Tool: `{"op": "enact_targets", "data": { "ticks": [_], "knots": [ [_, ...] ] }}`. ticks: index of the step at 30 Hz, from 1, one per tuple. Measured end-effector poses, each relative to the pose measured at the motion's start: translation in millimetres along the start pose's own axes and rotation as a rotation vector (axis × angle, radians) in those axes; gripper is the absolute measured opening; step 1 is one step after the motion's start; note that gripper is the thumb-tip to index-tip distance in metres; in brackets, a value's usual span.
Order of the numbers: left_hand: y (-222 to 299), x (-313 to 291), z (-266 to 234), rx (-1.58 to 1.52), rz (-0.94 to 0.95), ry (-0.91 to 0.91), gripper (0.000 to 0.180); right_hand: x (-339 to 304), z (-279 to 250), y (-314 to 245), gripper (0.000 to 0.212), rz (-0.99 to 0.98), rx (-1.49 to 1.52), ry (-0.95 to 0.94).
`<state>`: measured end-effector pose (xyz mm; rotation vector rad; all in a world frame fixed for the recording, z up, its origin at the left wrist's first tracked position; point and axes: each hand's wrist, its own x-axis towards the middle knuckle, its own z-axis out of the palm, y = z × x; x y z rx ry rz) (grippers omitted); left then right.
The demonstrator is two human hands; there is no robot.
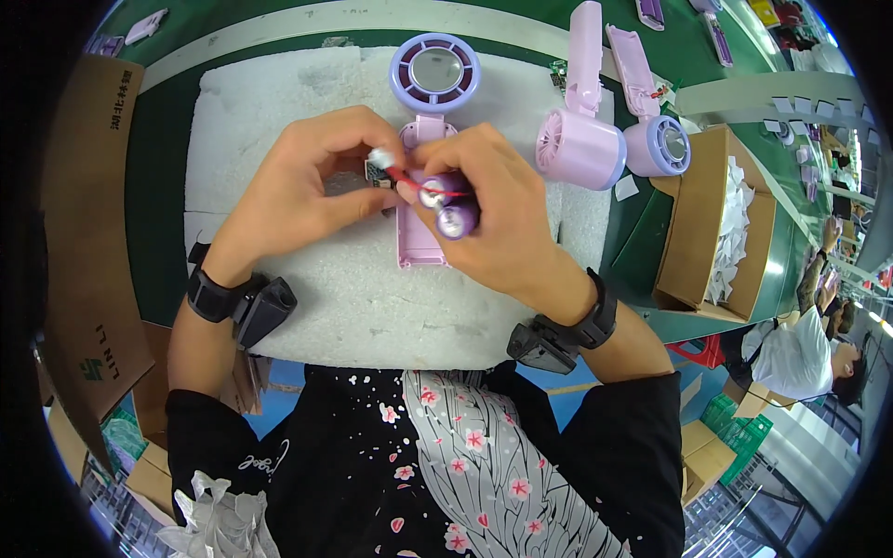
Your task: The person picks up a battery pack and a circuit board, connects them, and fits them into a handheld fan housing. After testing the connection, the person applies adhesive tape to the battery, presses it back into the housing, and sets the fan aside.
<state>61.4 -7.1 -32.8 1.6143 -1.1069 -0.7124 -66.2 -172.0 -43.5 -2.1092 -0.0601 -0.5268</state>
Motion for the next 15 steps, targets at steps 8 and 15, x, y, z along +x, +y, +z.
{"op": "enact_targets", "data": {
  "ticks": [8,15],
  "knots": [
    [-6.7,-1.1,-4.7,-0.249,-0.074,0.04,0.02,5.0,-11.2,-6.6,0.02,-0.126,-0.111,0.107],
    [-5.4,-0.3,-12.3,-0.314,-0.17,-0.084,0.019,3.4,-1.9,-0.9,0.012,-0.154,-0.203,0.117]
  ]
}}
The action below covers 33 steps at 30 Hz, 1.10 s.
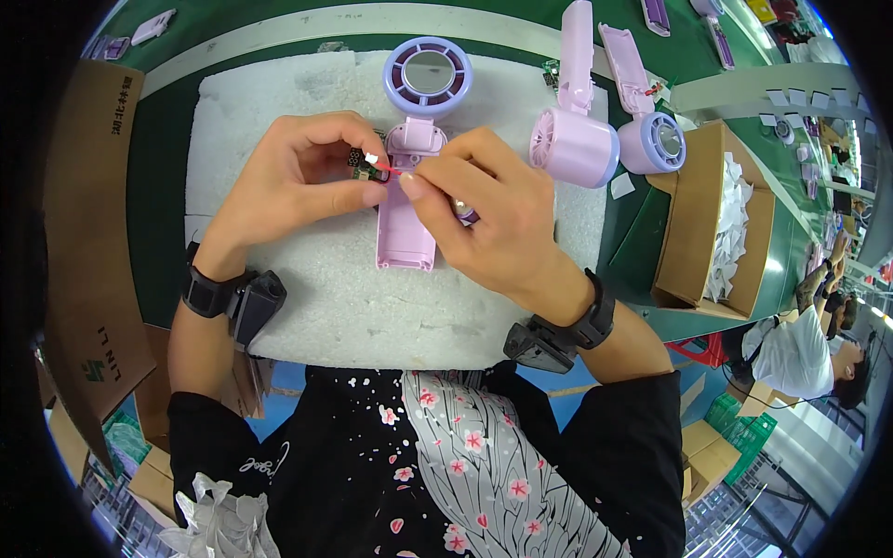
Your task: The person picks up a battery pack and a circuit board, connects them, and fits them into a handheld fan housing. After testing the connection, the person applies adhesive tape to the battery, presses it back into the housing, and sets the fan aside.
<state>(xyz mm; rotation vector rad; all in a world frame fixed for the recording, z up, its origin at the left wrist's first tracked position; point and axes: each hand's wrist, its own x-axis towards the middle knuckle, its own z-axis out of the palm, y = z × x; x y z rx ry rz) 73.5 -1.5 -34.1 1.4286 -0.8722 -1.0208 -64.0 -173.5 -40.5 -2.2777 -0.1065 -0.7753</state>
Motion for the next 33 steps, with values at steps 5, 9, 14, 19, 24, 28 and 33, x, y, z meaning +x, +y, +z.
{"op": "enact_targets", "data": {
  "ticks": [5,9,14,19,24,28,33],
  "knots": [
    [2.1,-0.8,-0.2,-0.086,0.015,0.014,0.015,-0.1,-5.6,-9.1,0.009,0.031,-0.035,-0.117],
    [0.7,-0.1,-0.4,-0.021,0.041,0.041,0.012,0.5,-5.6,-8.2,0.009,0.049,-0.056,-0.153],
    [1.2,1.2,-1.3,-0.061,-0.014,0.051,0.01,0.3,-2.2,-9.0,0.009,0.141,-0.025,-0.128],
    [0.3,-1.3,-6.5,-0.065,-0.051,0.027,0.018,9.8,-9.3,-5.6,0.008,0.235,0.072,-0.209],
    [8.3,1.2,-10.0,-0.037,-0.115,0.016,0.033,9.4,-10.4,-0.3,0.007,0.232,0.181,-0.276],
    [8.4,0.3,-8.7,-0.093,-0.033,0.027,0.033,10.1,-10.4,-1.8,0.007,0.232,0.188,-0.315],
    [5.6,0.3,-9.6,-0.094,-0.038,0.021,0.034,11.3,-10.2,-2.6,0.007,0.309,0.179,-0.296]
  ]
}}
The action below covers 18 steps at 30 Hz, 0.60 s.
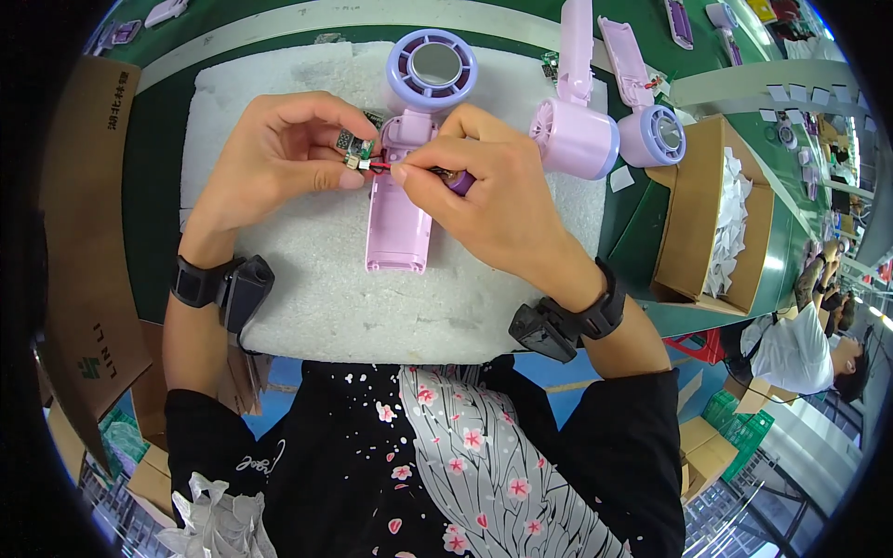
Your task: The person picks up a battery pack and a circuit board, connects them, and fits them into a handheld fan housing. After testing the connection, the person applies adhesive tape to the battery, presses it back into the housing, and sets the fan aside.
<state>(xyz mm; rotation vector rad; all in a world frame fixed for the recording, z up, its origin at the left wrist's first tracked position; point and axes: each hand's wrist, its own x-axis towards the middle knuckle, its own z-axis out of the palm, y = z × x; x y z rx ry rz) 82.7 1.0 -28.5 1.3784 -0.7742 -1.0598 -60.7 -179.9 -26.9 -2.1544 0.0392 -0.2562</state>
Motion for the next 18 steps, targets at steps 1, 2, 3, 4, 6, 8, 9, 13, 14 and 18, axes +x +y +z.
{"op": "enact_targets", "data": {
  "ticks": [1,2,3,4,6,8,9,13,14,18],
  "knots": [
    [-0.9,-0.8,1.5,0.039,0.042,0.027,0.033,0.2,-0.2,0.1,0.007,0.008,-0.002,0.004],
    [-1.7,-1.7,3.2,0.078,0.085,0.054,0.033,0.2,0.1,0.4,0.007,0.008,-0.001,0.005],
    [-2.5,-2.1,4.7,0.116,0.128,0.079,0.032,-0.1,0.6,0.7,0.007,0.02,0.016,0.009],
    [-2.9,-2.3,5.8,0.116,0.129,0.077,0.032,-0.4,1.4,1.0,0.007,0.031,0.033,0.012],
    [-3.5,-2.1,7.7,0.178,0.187,0.103,0.033,-0.6,2.2,0.3,0.007,0.044,0.049,0.017],
    [-4.9,-1.6,8.2,0.208,0.216,0.116,0.034,-1.2,3.1,-2.3,0.006,0.002,-0.003,0.035],
    [-6.1,-1.5,8.1,0.176,0.202,0.116,0.034,-1.8,3.3,-3.0,0.006,-0.02,-0.029,0.043],
    [-11.1,-0.4,10.3,0.113,0.214,0.123,0.035,-5.2,4.6,-1.3,0.008,-0.178,-0.141,0.046],
    [-12.0,0.1,11.9,0.115,0.254,0.132,0.035,-5.4,5.2,-0.4,0.008,-0.178,-0.142,0.045],
    [-13.3,2.0,15.2,0.227,0.338,0.164,0.035,-4.0,9.5,0.3,0.019,-0.165,-0.179,0.143]
  ]
}}
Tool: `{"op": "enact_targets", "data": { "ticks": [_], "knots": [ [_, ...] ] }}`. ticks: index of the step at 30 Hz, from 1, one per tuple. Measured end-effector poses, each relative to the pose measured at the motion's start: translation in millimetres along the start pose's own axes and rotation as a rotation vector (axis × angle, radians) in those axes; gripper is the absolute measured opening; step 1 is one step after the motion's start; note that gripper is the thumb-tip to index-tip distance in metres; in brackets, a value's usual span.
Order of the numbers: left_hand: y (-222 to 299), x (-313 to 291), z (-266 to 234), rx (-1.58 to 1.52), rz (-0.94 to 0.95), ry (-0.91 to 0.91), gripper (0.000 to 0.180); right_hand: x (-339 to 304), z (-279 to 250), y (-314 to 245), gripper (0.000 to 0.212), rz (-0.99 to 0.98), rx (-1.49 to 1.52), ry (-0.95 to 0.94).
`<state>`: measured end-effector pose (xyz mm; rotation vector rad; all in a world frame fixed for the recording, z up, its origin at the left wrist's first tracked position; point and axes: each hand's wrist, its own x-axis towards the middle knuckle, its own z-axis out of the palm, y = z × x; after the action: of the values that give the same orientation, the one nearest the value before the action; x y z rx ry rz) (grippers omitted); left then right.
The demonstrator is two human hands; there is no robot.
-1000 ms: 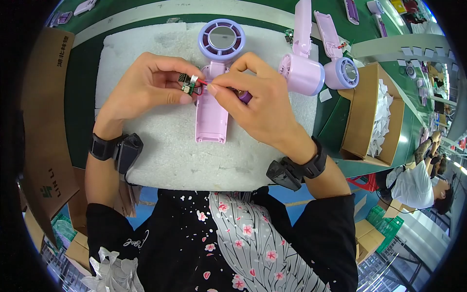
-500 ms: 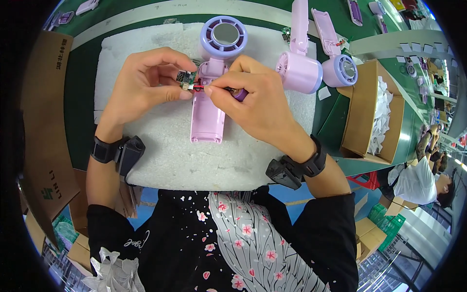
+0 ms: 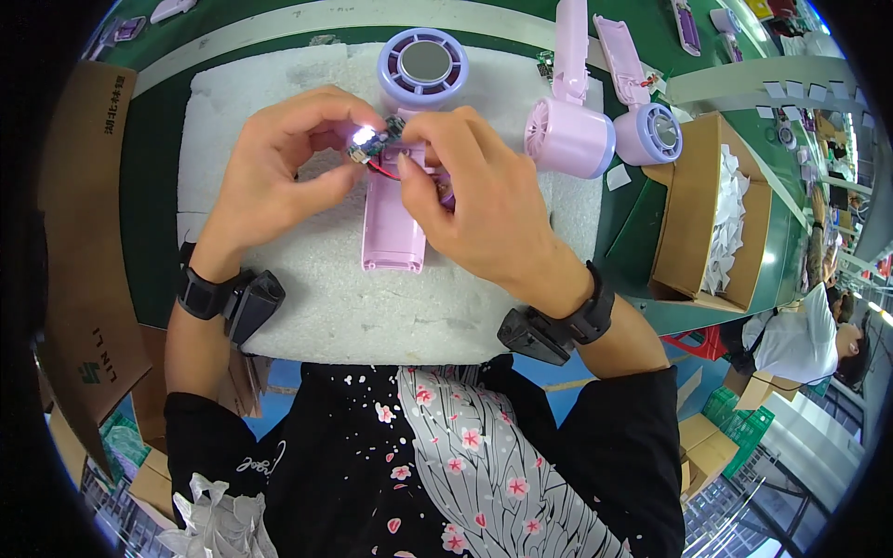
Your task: The person picks up a battery pack and a circuit board, connects them, and fits them into a handheld fan housing. After testing the connection, the person applies adhesive tape to the battery, presses it back into the housing, and sets the fan aside.
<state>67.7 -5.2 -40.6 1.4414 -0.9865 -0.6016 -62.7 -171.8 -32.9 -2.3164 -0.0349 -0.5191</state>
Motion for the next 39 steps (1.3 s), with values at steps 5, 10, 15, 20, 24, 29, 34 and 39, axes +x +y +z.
{"op": "enact_targets", "data": {
  "ticks": [5,10,15,20,24,29,34,39],
  "knots": [
    [3.3,1.1,4.5,0.151,0.048,0.021,0.035,2.0,3.0,-6.5,0.032,-0.01,-0.064,0.069],
    [-1.3,0.3,4.5,0.135,0.041,0.04,0.035,3.0,3.3,-2.6,0.035,-0.041,-0.095,0.082],
    [0.6,0.2,1.3,0.157,-0.008,-0.003,0.031,3.1,2.8,-1.7,0.035,-0.027,-0.118,0.073],
    [2.1,-0.1,4.4,0.291,0.078,0.027,0.027,3.5,2.9,0.4,0.033,-0.037,-0.128,0.084],
    [2.7,-0.3,7.0,0.308,0.062,0.068,0.024,4.1,4.6,1.5,0.034,-0.046,-0.116,0.09],
    [4.2,-0.7,8.2,0.288,0.009,0.076,0.023,4.4,5.3,2.2,0.031,-0.058,-0.154,0.11],
    [-6.1,0.6,13.3,0.116,0.001,0.117,0.027,7.0,3.9,1.2,0.028,0.032,-0.079,0.097],
    [-2.4,-2.3,24.6,0.287,0.029,0.11,0.035,5.9,4.9,3.0,0.025,0.058,-0.034,0.107]
  ]
}}
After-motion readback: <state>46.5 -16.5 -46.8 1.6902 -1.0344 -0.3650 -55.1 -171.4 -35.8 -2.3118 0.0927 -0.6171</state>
